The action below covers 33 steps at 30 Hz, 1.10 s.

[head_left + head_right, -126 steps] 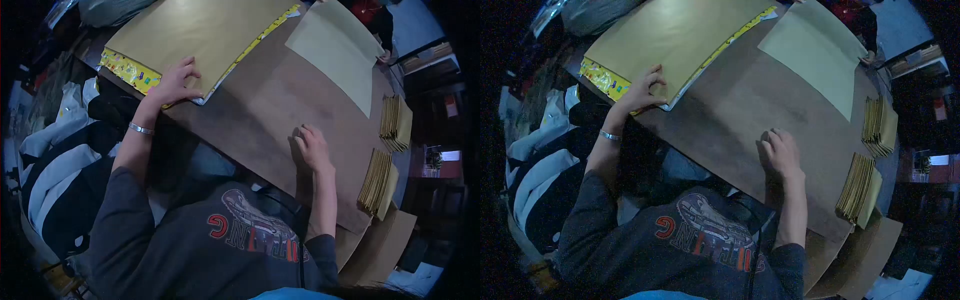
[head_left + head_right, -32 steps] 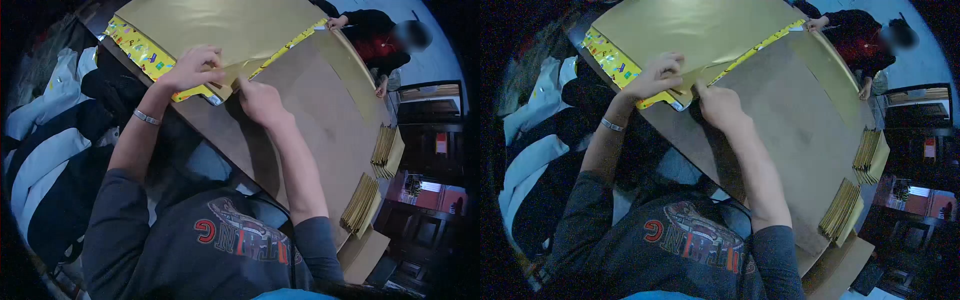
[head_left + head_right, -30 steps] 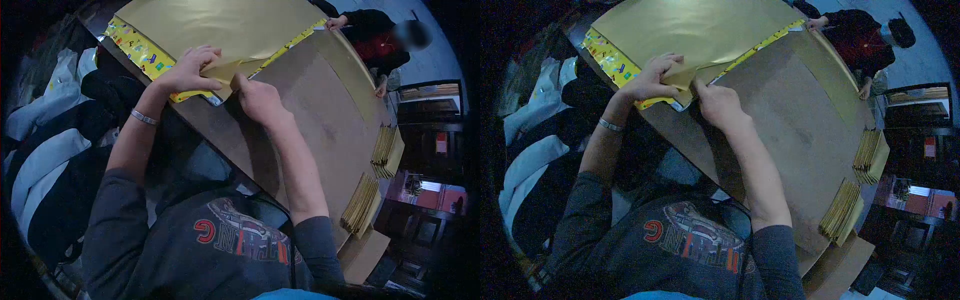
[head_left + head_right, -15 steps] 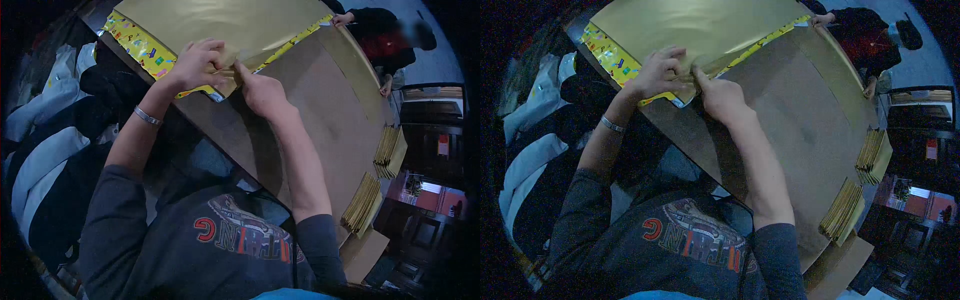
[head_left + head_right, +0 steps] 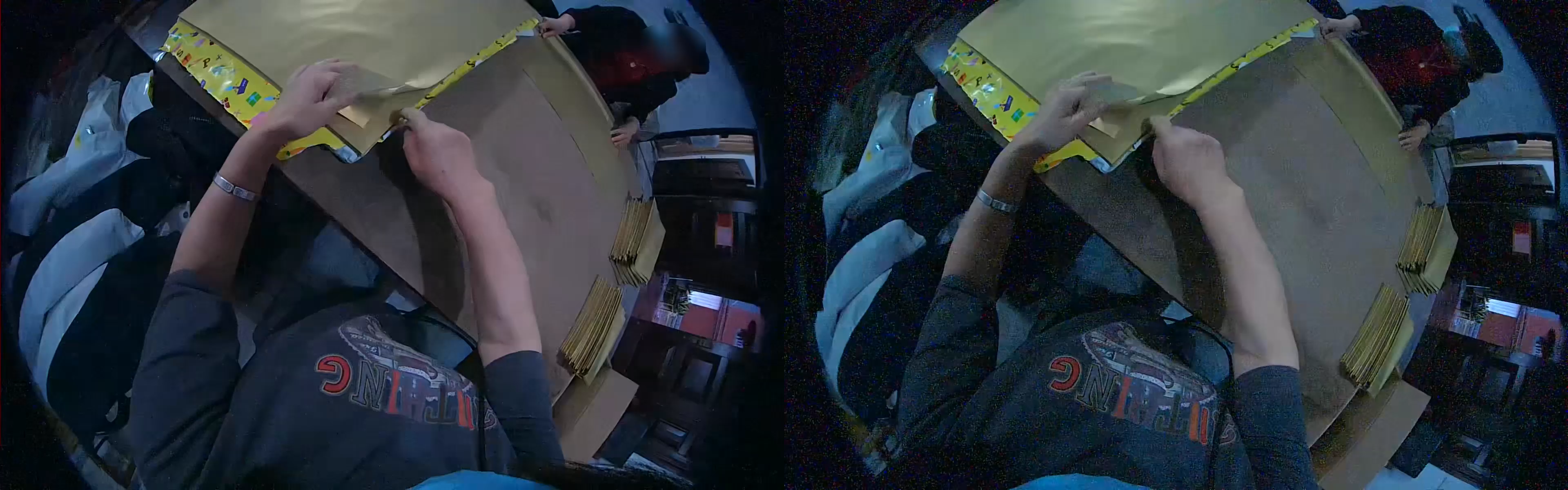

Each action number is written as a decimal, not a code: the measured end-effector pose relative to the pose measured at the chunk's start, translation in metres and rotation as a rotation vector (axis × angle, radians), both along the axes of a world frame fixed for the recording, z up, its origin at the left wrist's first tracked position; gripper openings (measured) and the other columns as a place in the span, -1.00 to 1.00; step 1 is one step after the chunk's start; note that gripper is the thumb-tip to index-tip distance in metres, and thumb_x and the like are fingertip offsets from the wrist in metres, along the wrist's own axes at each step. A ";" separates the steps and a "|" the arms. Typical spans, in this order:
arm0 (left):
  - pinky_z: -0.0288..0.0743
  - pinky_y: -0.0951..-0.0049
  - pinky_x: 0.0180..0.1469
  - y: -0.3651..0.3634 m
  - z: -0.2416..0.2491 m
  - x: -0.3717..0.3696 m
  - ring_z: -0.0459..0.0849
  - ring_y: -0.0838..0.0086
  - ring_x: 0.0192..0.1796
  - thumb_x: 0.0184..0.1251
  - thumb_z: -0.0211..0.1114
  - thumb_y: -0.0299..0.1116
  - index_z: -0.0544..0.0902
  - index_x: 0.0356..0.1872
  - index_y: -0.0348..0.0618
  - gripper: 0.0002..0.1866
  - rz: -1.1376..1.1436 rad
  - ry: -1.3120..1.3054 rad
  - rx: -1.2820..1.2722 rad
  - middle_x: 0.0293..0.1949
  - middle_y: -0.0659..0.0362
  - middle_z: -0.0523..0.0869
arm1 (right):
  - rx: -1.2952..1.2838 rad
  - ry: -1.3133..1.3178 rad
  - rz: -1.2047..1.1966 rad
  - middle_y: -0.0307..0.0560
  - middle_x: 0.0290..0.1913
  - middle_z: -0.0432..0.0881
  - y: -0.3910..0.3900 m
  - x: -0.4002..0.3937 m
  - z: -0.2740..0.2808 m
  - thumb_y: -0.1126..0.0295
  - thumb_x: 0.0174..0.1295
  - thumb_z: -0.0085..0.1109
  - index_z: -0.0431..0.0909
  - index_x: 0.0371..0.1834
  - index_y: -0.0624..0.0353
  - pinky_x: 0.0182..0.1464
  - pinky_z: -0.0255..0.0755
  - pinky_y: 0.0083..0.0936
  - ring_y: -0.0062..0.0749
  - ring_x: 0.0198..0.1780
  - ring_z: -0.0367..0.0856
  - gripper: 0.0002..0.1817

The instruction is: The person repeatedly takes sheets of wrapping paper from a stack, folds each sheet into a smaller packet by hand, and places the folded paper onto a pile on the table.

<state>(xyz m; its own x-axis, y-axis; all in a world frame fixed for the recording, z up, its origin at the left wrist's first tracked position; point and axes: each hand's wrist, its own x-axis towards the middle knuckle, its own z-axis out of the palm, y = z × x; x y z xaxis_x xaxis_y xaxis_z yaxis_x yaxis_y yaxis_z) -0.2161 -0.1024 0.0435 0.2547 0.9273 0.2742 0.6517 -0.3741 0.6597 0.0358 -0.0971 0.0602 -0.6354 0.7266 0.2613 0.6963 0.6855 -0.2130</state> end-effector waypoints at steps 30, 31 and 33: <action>0.45 0.08 0.13 -0.029 0.031 0.046 0.67 0.27 0.10 0.08 0.19 -0.55 0.69 -0.12 -0.08 -0.68 0.013 0.210 0.454 -0.05 0.18 0.75 | -0.313 0.528 -0.509 0.16 -0.29 0.68 0.041 0.132 -0.063 0.25 0.38 0.01 0.39 0.32 0.15 -0.21 0.53 -0.28 -0.16 -0.24 0.69 -0.54; 0.44 0.02 0.12 -0.036 0.032 0.055 0.65 0.28 0.12 0.06 0.20 -0.53 0.70 -0.13 -0.05 -0.69 -0.033 0.176 0.424 -0.01 0.22 0.73 | -0.378 0.756 -0.507 0.07 -0.29 0.70 0.046 0.136 -0.059 0.21 0.41 0.01 0.40 0.30 0.17 -0.25 0.53 -0.38 -0.30 -0.25 0.69 -0.54; 0.45 0.04 0.09 -0.054 0.029 0.078 0.64 0.32 0.10 0.04 0.23 -0.49 0.68 -0.15 -0.01 -0.71 -0.093 0.337 0.494 0.01 0.26 0.71 | -0.531 0.757 -0.616 -0.07 -0.22 0.70 0.051 0.153 -0.046 0.09 0.45 0.00 0.42 0.27 0.18 -0.25 0.49 -0.57 -0.46 -0.25 0.65 -0.52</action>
<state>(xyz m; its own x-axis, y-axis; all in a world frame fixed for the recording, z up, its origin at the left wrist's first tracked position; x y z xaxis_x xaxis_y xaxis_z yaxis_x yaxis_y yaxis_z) -0.1378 -0.1566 0.0721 0.4765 0.6803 0.5568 0.7441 -0.6494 0.1567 0.1888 -0.0464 0.0142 0.0652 0.9978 -0.0088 0.4524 -0.0374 -0.8910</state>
